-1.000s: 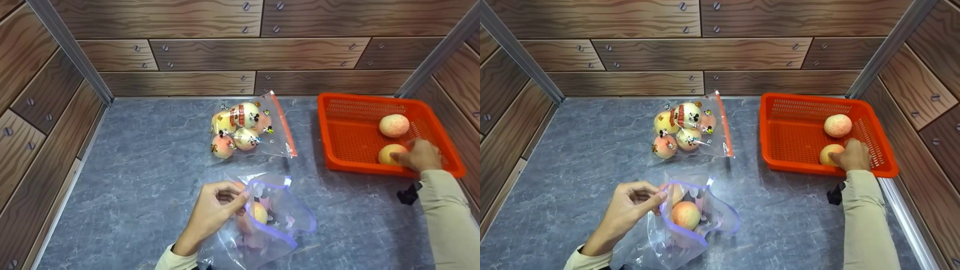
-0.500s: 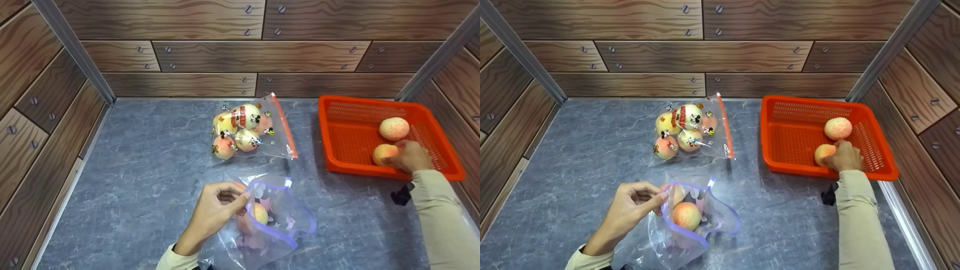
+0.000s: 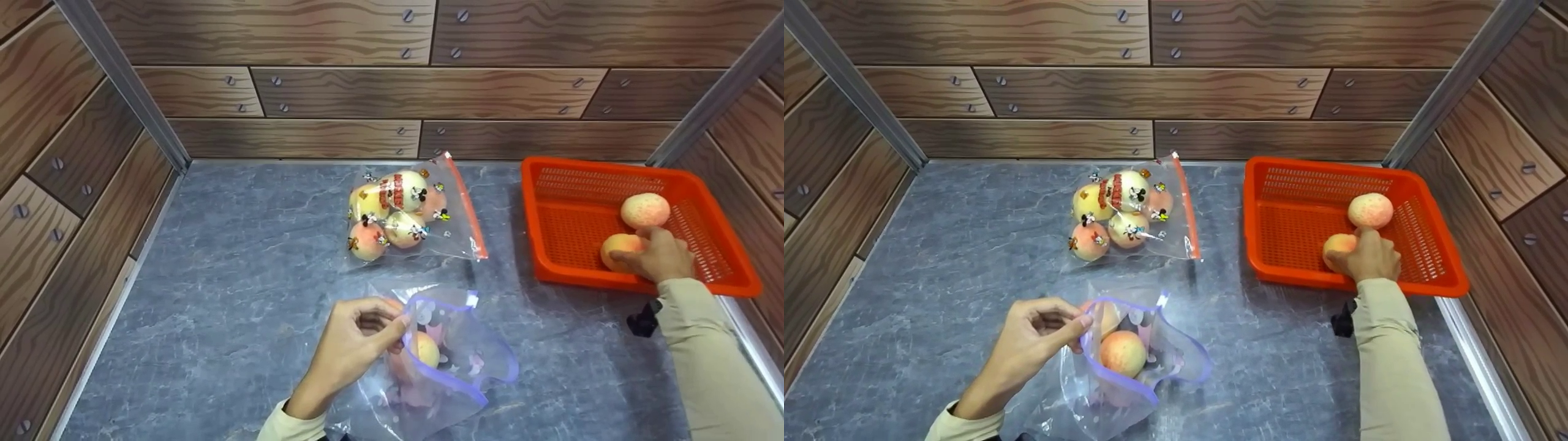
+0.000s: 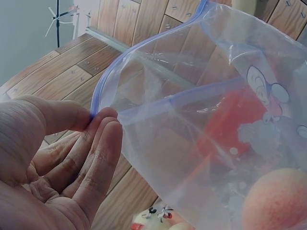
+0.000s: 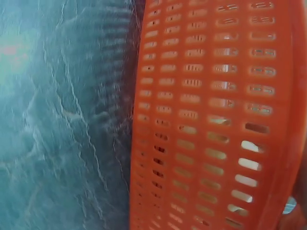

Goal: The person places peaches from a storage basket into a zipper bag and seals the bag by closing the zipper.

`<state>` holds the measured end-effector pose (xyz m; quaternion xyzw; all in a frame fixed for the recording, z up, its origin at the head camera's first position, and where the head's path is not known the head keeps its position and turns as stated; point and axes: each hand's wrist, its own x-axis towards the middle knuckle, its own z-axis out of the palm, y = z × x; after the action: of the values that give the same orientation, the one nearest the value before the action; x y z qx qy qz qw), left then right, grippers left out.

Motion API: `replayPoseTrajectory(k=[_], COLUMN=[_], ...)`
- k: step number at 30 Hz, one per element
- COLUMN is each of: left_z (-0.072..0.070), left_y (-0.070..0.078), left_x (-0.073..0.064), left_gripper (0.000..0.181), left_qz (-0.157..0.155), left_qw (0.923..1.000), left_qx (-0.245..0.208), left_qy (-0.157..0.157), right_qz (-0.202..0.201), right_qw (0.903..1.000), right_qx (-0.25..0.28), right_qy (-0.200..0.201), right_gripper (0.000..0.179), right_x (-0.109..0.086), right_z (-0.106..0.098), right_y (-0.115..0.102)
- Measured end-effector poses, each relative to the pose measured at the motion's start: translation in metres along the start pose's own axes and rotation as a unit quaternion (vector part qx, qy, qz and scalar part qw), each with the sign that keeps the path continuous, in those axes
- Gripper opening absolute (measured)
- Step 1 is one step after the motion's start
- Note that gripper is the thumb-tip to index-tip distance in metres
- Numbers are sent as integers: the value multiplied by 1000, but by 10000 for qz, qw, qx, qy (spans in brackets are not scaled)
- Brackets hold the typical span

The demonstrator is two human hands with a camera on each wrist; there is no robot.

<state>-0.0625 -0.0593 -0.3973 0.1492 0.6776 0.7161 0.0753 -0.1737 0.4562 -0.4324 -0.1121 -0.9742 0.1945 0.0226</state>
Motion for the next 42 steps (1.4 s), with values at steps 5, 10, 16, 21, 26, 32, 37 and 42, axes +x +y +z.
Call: replayPoseTrajectory(k=[5, 10, 16, 21, 26, 32, 37, 42], left_z=[0, -1, 0, 1, 1, 1, 1, 2], left_y=[-1, -2, -2, -2, -2, -1, -1, -2], left_x=[-1, -2, -2, -1, -2, -3, -3, -4], left_gripper=[13, 13, 14, 13, 12, 12, 13, 14], left_qz=[6, 16, -30, -33, -35, 2, 16, -35], left_qw=[10000, 10000, 10000, 10000, 10000, 10000, 9999, 9999], left_qx=[6, 26, 8, -2, -14, 8, 27, 14], left_qy=[-19, 5, 30, 59, 85, 96, 115, 113], right_qz=[122, 137, 500, 272, -322, -738, -801, -953], right_qw=[9984, 9919, 9576, 8026, 7182, 6944, 6867, 6796], right_qx=[352, 774, 2432, 5735, 6796, 7109, 7225, 7255], right_qy=[420, 1000, 1458, 1619, 1458, 834, 83, -523], right_gripper=[74, 70, 56, 44, 44, 41, 40, 48], right_x=[-7, -13, -29, -50, -77, -112, -138, -158], right_z=[-4, -16, -36, -46, -50, -48, -42, -26], right_y=[-4, -25, -56, -84, -112, -138, -151, -158])
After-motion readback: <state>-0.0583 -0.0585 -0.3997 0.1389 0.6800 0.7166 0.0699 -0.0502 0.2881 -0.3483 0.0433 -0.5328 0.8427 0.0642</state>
